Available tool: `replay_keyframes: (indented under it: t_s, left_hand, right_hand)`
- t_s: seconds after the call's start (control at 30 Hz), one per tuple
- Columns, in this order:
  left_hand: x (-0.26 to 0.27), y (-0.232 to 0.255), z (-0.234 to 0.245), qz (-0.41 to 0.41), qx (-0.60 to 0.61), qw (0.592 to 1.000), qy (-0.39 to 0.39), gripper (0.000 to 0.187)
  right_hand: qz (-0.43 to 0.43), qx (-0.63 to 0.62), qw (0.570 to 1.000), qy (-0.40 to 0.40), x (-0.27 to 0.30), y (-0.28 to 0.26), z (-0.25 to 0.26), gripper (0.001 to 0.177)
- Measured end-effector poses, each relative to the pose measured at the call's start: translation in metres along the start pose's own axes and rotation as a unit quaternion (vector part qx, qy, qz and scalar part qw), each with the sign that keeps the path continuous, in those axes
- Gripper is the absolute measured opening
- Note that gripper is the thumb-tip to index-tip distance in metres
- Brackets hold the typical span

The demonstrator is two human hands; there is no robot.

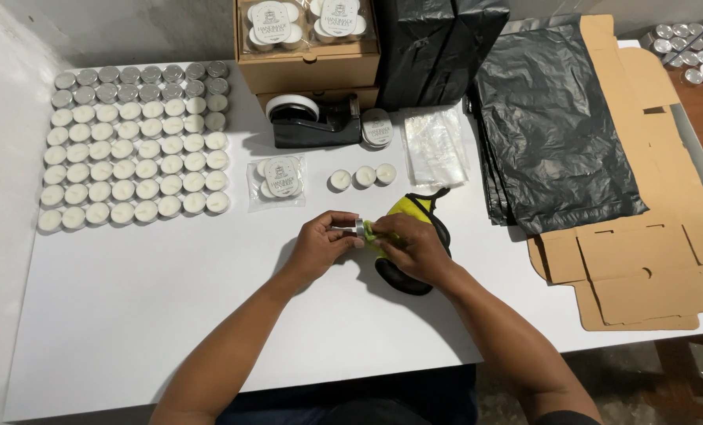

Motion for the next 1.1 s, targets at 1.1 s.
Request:
replay_keyframes:
  t_s: [1.1]
  left_hand:
    - [0.014, -0.001, 0.003, -0.003, 0.007, 1.0, 0.018, 0.045]
  right_hand:
    - [0.025, -0.037, 0.999, 0.012, -0.005, -0.001, -0.003, 0.02]
Point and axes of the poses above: each hand's wrist, its own x-axis away from the middle knuckle, its own z-axis out of the back of the hand, y = z × x, the point moved 9 cm from there along -x, towards the middle knuckle, and after that the axes turned 10 degrees about -y, right-handed, at the moved point
